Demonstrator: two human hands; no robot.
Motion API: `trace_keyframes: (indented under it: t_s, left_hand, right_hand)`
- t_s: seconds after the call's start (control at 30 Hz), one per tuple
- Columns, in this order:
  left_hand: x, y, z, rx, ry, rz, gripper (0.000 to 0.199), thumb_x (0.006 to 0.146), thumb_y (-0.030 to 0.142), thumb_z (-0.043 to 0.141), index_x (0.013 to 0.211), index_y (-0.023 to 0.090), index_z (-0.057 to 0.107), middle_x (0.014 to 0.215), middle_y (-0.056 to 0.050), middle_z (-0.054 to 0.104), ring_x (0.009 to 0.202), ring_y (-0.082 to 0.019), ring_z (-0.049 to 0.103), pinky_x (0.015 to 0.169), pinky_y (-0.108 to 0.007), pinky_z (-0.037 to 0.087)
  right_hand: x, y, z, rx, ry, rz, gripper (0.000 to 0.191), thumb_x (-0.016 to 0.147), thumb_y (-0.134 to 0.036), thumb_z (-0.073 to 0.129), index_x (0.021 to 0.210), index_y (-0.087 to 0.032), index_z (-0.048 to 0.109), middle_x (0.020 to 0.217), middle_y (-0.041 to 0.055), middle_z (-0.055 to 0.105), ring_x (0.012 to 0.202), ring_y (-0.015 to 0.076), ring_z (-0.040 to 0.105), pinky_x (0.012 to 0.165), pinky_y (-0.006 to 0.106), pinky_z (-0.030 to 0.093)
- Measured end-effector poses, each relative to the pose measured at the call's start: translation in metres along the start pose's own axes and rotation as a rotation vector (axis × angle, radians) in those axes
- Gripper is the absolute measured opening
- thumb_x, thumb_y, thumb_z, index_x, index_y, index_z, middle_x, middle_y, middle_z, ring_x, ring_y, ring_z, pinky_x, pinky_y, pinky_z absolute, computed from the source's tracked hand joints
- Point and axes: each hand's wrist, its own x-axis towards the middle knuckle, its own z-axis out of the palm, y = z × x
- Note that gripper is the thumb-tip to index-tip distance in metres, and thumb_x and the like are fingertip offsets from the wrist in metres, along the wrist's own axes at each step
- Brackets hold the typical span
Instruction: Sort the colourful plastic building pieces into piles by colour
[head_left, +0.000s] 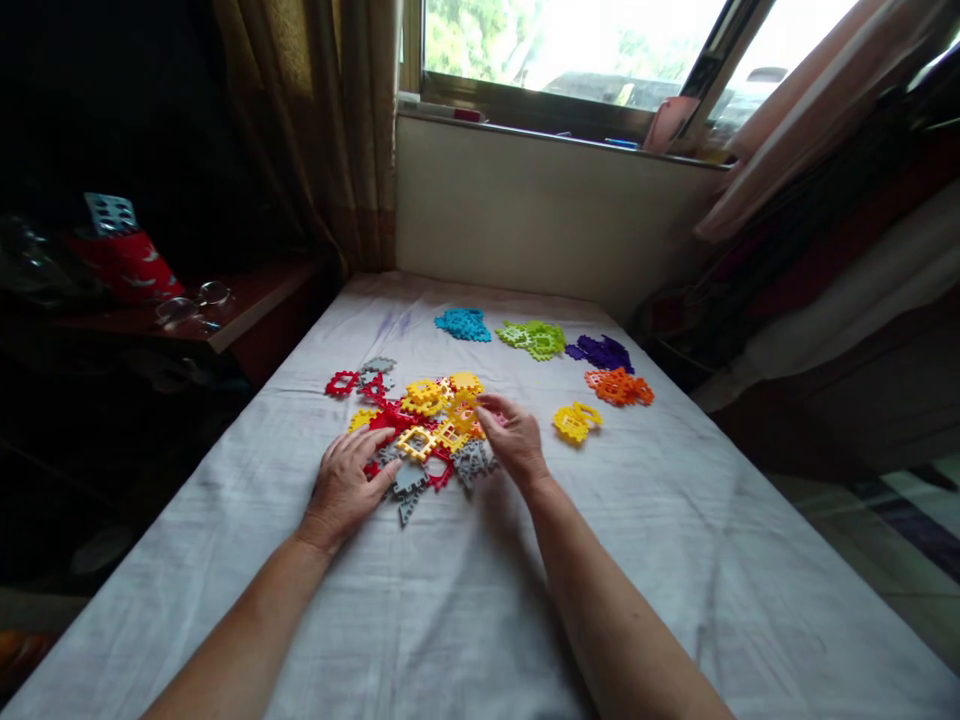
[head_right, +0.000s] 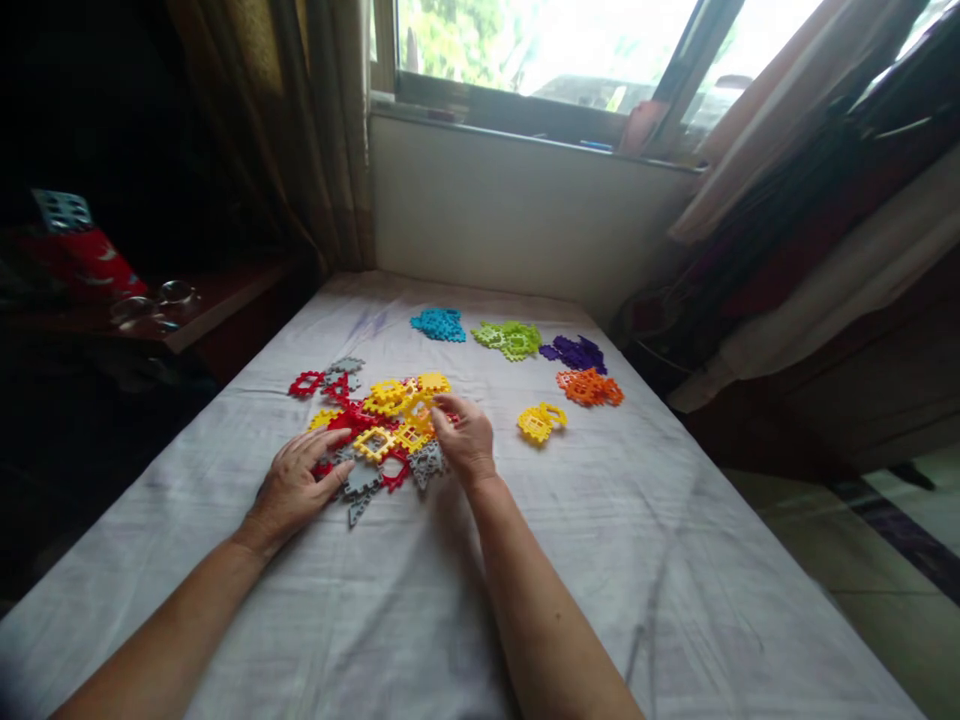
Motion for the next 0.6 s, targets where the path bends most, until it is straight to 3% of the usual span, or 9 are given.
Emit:
trace_keyframes:
  t_s: [0.13, 0.23, 0.3, 0.4, 0.47, 0.53, 0.6]
  left_hand:
    - [-0.001, -0.001, 0.001, 0.043, 0.002, 0.029, 0.035, 0.088, 0.050, 0.053, 0.109, 0.028, 0.071, 0.129, -0.005, 0.067, 0.127, -0.029, 0.055, 0.112, -0.052, 0.037]
    - [-0.002, -0.002, 0.001, 0.069, -0.016, 0.016, 0.037, 0.088, 0.053, 0.052, 0.108, 0.029, 0.072, 0.130, -0.006, 0.066, 0.128, -0.030, 0.054, 0.111, -0.054, 0.038]
    - [-0.002, -0.002, 0.001, 0.078, -0.033, 0.009, 0.037, 0.088, 0.053, 0.051, 0.109, 0.030, 0.073, 0.130, -0.006, 0.066, 0.128, -0.030, 0.054, 0.111, -0.055, 0.038]
    - [-0.001, 0.001, -0.001, 0.084, -0.067, 0.009, 0.037, 0.089, 0.052, 0.050, 0.112, 0.032, 0.073, 0.131, -0.006, 0.065, 0.130, -0.031, 0.052, 0.111, -0.056, 0.037]
    - [-0.001, 0.003, -0.002, 0.091, -0.096, 0.018, 0.037, 0.089, 0.051, 0.051, 0.113, 0.033, 0.072, 0.132, -0.006, 0.064, 0.131, -0.031, 0.051, 0.112, -0.057, 0.036]
    - [-0.001, 0.005, -0.002, 0.099, -0.120, 0.025, 0.037, 0.088, 0.050, 0.052, 0.115, 0.034, 0.072, 0.133, -0.006, 0.064, 0.131, -0.031, 0.051, 0.112, -0.057, 0.035]
    - [-0.001, 0.006, -0.002, 0.106, -0.138, 0.028, 0.037, 0.088, 0.049, 0.053, 0.117, 0.035, 0.071, 0.133, -0.006, 0.064, 0.131, -0.032, 0.051, 0.112, -0.058, 0.035]
  right_hand:
    - [0.018, 0.049, -0.063, -0.135, 0.290, 0.209, 0.031, 0.076, -0.042, 0.060, 0.094, -0.020, 0.075, 0.088, 0.0064, 0.077, 0.081, 0.0212, 0.070, 0.078, 0.033, 0.053]
    - [0.019, 0.081, -0.094, -0.231, 0.338, 0.345, 0.031, 0.074, -0.040, 0.060, 0.093, -0.021, 0.075, 0.087, 0.0061, 0.077, 0.079, 0.0216, 0.069, 0.074, 0.032, 0.052]
    - [0.016, 0.095, -0.103, -0.312, 0.370, 0.355, 0.031, 0.075, -0.040, 0.059, 0.094, -0.021, 0.075, 0.088, 0.0064, 0.077, 0.079, 0.0221, 0.068, 0.075, 0.033, 0.051]
    - [0.011, 0.101, -0.102, -0.504, 0.455, 0.264, 0.033, 0.079, -0.038, 0.058, 0.098, -0.018, 0.075, 0.096, 0.0116, 0.075, 0.089, 0.0266, 0.064, 0.084, 0.040, 0.048]
    - [0.007, 0.092, -0.092, -0.592, 0.462, 0.157, 0.032, 0.082, -0.035, 0.056, 0.101, -0.016, 0.075, 0.102, 0.0144, 0.073, 0.097, 0.0292, 0.061, 0.089, 0.044, 0.046]
    - [0.002, 0.073, -0.075, -0.583, 0.386, 0.013, 0.029, 0.087, -0.032, 0.054, 0.102, -0.018, 0.074, 0.104, 0.0132, 0.072, 0.100, 0.0285, 0.060, 0.093, 0.044, 0.044]
    - [-0.005, 0.047, -0.052, -0.504, 0.223, -0.161, 0.025, 0.090, -0.031, 0.054, 0.101, -0.021, 0.073, 0.105, 0.0099, 0.073, 0.103, 0.0257, 0.060, 0.096, 0.042, 0.042]
